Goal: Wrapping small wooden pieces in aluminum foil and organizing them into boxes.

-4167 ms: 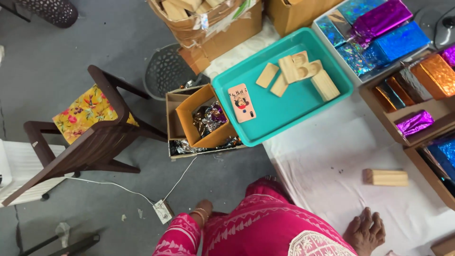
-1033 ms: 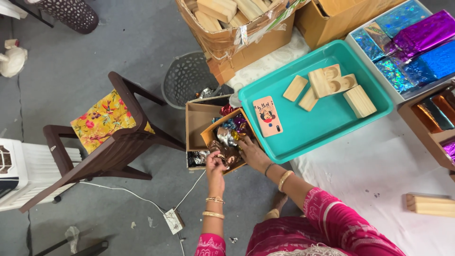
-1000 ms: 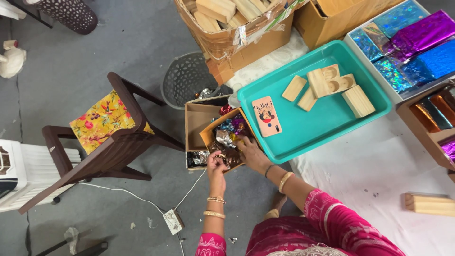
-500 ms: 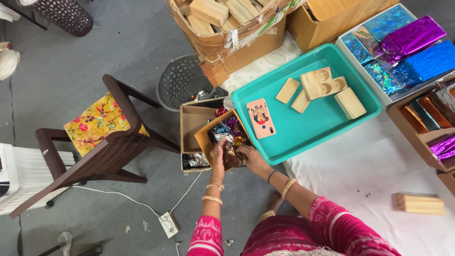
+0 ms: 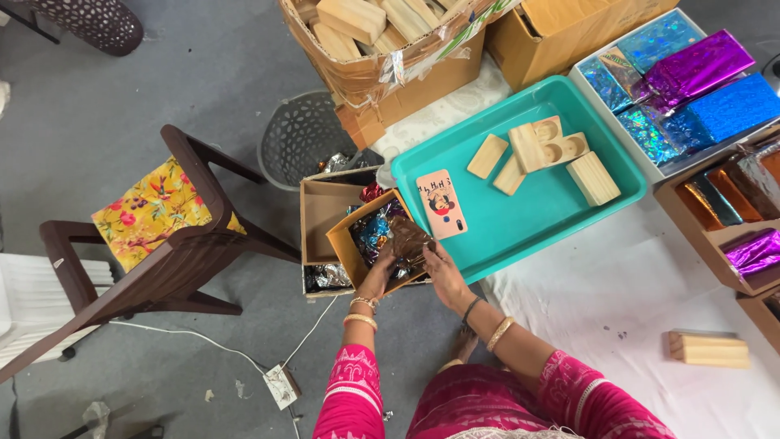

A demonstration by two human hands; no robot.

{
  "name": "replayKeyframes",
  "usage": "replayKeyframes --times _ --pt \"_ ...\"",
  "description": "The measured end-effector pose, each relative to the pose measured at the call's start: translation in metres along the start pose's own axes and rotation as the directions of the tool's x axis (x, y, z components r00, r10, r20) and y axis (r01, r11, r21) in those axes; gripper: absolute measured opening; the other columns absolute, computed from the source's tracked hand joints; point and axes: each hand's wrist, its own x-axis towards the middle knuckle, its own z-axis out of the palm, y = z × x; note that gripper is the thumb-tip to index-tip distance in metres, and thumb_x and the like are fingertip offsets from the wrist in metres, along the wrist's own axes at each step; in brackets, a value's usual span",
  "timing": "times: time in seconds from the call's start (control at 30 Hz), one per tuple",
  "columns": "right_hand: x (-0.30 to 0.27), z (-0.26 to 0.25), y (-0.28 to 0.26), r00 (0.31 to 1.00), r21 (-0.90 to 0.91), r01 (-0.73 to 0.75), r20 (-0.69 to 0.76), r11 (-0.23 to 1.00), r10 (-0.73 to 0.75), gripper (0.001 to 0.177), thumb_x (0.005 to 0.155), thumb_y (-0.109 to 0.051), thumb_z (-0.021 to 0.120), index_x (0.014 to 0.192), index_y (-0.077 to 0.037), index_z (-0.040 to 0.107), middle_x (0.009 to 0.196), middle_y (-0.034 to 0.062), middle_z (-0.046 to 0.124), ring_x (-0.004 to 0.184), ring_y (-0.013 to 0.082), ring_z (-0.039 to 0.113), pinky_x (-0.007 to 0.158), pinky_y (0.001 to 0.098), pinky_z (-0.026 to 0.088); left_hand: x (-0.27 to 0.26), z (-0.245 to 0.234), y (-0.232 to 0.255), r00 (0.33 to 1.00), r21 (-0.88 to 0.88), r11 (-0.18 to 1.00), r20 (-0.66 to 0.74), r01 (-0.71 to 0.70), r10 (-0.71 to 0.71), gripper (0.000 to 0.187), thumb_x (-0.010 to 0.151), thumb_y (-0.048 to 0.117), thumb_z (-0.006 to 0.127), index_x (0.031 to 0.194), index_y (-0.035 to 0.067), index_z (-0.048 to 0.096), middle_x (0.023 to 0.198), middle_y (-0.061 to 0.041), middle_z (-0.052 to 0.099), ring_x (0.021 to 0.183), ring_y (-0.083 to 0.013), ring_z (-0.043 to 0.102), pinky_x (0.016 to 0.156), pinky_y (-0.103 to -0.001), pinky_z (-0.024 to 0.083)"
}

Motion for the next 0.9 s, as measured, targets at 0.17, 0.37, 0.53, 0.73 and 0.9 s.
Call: replayKeyframes --times 0.17,0.37,0.53,0.73,0.9 --pt "-0.003 -0.009 0.006 0.983 0.316 -0.131 -0.082 0.94 0.165 0.029 0.103 -0.012 0.048 0.131 -0.01 0.055 0.108 -0.007 0.064 0.091 0.007 0.055 0.087 0.0258 0.045 -0.008 0.004 0.01 0.972 0.703 0.681 0.228 -0.206 0.059 0.088 0.086 0.029 0.081 0.154 0.004 0.032 0.16 -0.012 0.028 0.15 -0.0251 0.02 0.121 -0.039 0.022" --pt "-0.028 0.001 -0.035 0.983 -0.019 0.131 -0.128 0.991 -0.132 0.041 0.103 -0.005 0.045 0.143 -0.007 0.056 0.119 -0.0024 0.063 0.09 0.006 0.051 0.081 0.0254 0.043 0.038 -0.053 -0.064 0.894 0.923 0.249 0.172 -0.293 0.414 0.017 0.088 0.015 0.071 0.103 0.014 0.079 0.118 -0.019 0.069 0.107 -0.0387 0.069 0.097 -0.043 0.056" --pt "-0.05 -0.041 -0.065 0.97 -0.072 0.187 -0.141 0.98 -0.196 0.032 0.102 -0.004 0.045 0.133 -0.004 0.055 0.119 -0.0007 0.064 0.105 0.0057 0.058 0.092 0.0237 0.047 -0.007 0.0 -0.001 0.948 0.939 0.319 0.02 -0.127 0.318 0.038 0.086 0.024 0.073 0.123 0.016 0.067 0.117 -0.024 0.068 0.108 -0.043 0.066 0.094 -0.048 0.053" --pt "-0.126 -0.109 -0.086 0.938 -0.311 0.141 -0.261 0.94 -0.227 0.018 0.106 -0.01 0.048 0.116 -0.001 0.06 0.09 0.0022 0.062 0.08 0.0097 0.056 0.07 0.0258 0.047 -0.051 0.061 0.078 0.923 0.996 -0.02 -0.072 0.086 0.378 0.061 0.072 0.028 0.084 0.129 0.014 0.065 0.153 -0.02 0.038 0.134 -0.0473 0.034 0.105 -0.055 0.044" --pt "-0.196 -0.156 -0.067 0.887 -0.328 0.184 -0.35 0.927 -0.3 0.025 0.1 -0.006 0.047 0.121 0.001 0.057 0.105 0.0031 0.064 0.096 0.0074 0.058 0.083 0.0239 0.049 -0.015 0.041 0.068 0.862 0.976 -0.21 0.154 -0.057 0.483 0.056 0.075 0.024 0.082 0.125 0.011 0.062 0.146 -0.016 0.044 0.138 -0.043 0.04 0.113 -0.054 0.044"
